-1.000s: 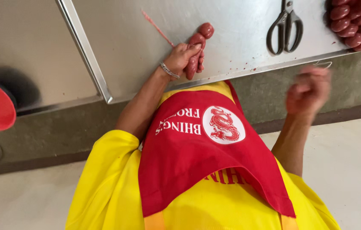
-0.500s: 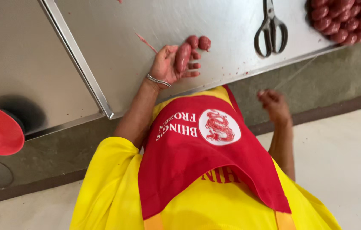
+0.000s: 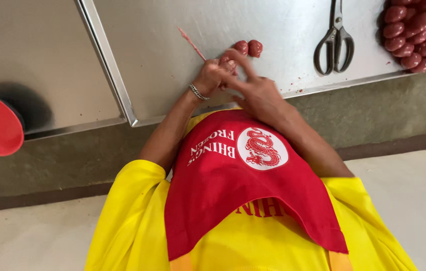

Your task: The person prepares sausages by hand at a metal table, pulling long segments of casing, twisting them into individual links, and tying the links with string.

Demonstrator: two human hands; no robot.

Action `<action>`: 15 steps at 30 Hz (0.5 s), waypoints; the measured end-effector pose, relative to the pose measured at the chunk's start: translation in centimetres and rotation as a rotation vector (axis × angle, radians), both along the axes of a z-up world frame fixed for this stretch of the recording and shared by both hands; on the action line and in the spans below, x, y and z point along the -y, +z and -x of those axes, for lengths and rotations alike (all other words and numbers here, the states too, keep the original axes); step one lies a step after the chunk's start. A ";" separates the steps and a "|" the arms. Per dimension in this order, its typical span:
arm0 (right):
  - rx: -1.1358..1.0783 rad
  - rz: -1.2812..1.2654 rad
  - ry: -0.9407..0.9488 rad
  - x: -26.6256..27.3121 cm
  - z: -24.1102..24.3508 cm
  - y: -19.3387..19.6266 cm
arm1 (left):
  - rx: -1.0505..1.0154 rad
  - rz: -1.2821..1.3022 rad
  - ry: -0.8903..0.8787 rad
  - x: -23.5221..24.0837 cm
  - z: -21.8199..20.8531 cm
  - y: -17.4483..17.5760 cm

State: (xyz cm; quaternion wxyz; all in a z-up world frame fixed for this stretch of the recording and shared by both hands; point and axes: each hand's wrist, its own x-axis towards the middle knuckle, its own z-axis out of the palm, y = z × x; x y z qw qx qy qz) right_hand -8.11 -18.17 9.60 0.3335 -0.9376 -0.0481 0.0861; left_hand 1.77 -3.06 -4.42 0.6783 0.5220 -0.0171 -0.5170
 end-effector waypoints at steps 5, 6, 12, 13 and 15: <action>-0.164 -0.489 -0.223 6.2 7.1 2.4 | -0.006 0.007 -0.031 0.2 0.5 0.8; -0.114 -0.748 -0.230 8.7 9.8 3.9 | 0.015 0.016 -0.048 0.4 0.5 0.9; 0.099 -1.195 -0.872 12.7 18.0 0.9 | -0.262 0.258 -0.033 1.3 0.8 0.9; -0.251 -0.755 -1.039 11.5 18.1 -1.0 | -0.353 0.227 -0.051 1.4 0.6 1.1; -0.601 -0.368 -0.471 10.2 18.8 -3.7 | -0.534 0.156 -0.079 0.6 -0.1 0.9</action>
